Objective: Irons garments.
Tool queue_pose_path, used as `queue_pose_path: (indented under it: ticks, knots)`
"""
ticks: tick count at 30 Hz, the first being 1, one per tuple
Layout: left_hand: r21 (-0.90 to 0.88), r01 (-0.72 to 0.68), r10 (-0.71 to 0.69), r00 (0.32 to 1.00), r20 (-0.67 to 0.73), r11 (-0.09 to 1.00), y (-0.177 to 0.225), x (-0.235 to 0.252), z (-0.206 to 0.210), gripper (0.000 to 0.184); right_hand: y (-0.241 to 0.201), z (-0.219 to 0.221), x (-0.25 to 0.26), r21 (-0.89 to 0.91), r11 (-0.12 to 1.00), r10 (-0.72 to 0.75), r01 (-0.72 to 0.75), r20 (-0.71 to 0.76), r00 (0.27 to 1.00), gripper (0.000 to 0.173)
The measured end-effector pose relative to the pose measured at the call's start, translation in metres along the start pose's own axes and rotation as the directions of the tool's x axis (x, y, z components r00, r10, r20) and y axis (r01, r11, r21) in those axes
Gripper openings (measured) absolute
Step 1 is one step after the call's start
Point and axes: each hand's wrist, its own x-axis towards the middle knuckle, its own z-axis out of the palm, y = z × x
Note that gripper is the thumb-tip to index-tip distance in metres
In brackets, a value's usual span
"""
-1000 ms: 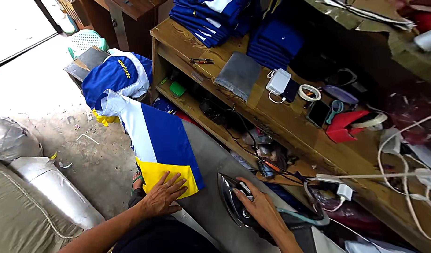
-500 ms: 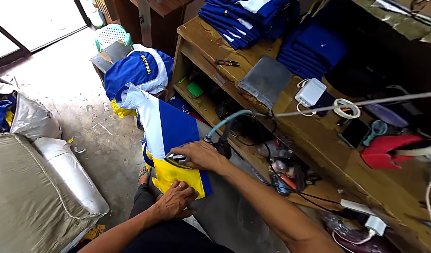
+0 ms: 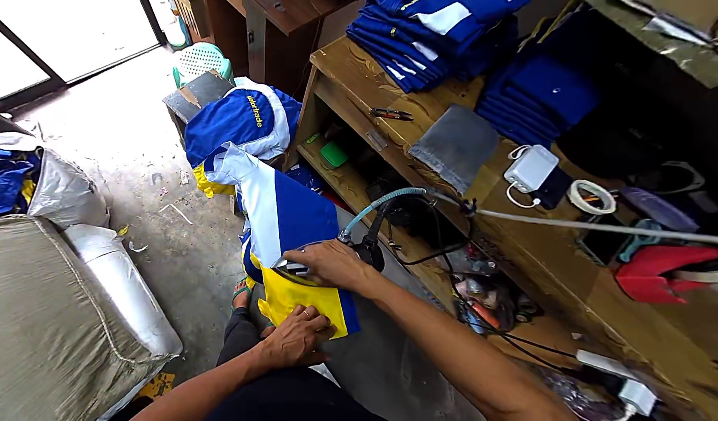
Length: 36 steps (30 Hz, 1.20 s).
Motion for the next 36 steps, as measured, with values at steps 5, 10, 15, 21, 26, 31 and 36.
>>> queue_pose_path:
  ticks: [5,10,15,21,26,31,36]
  knots:
    - [0.013,0.007,-0.008,1.000,0.004,1.000,0.002,0.000,-0.001,0.048,0.035,-0.018,0.009,0.197,0.857,0.514,-0.476,-0.248,0.821,0.046]
    - [0.040,0.003,-0.003,1.000,0.003,0.999,0.003,0.000,-0.002,0.046,0.065,-0.010,-0.017,0.277,0.794,0.609,-0.542,-0.355,0.710,0.045]
    - [0.008,-0.020,0.019,0.999,0.046,1.000,-0.002,0.002,-0.006,0.043,0.032,0.030,-0.073,0.160,0.914,0.393,-0.373,-0.120,0.911,0.051]
    - [-0.007,-0.029,0.030,0.996,0.086,1.000,-0.003,0.003,-0.010,0.043,0.039,0.005,-0.053,0.244,0.801,0.592,-0.546,-0.196,0.782,0.049]
    - [-0.033,-0.060,0.064,0.992,0.110,0.998,-0.003,-0.002,-0.014,0.039,0.080,-0.016,-0.020,0.329,0.707,0.707,-0.625,-0.309,0.636,0.045]
    - [-0.036,-0.084,0.082,0.995,-0.052,0.996,-0.017,0.020,-0.030,0.028,0.063,-0.001,-0.039,0.329,0.749,0.651,-0.575,-0.209,0.729,0.047]
    - [0.028,-0.112,0.113,0.992,-0.061,0.993,-0.032,0.016,-0.013,0.033,0.038,0.002,-0.067,0.356,0.723,0.670,-0.592,-0.150,0.727,0.051]
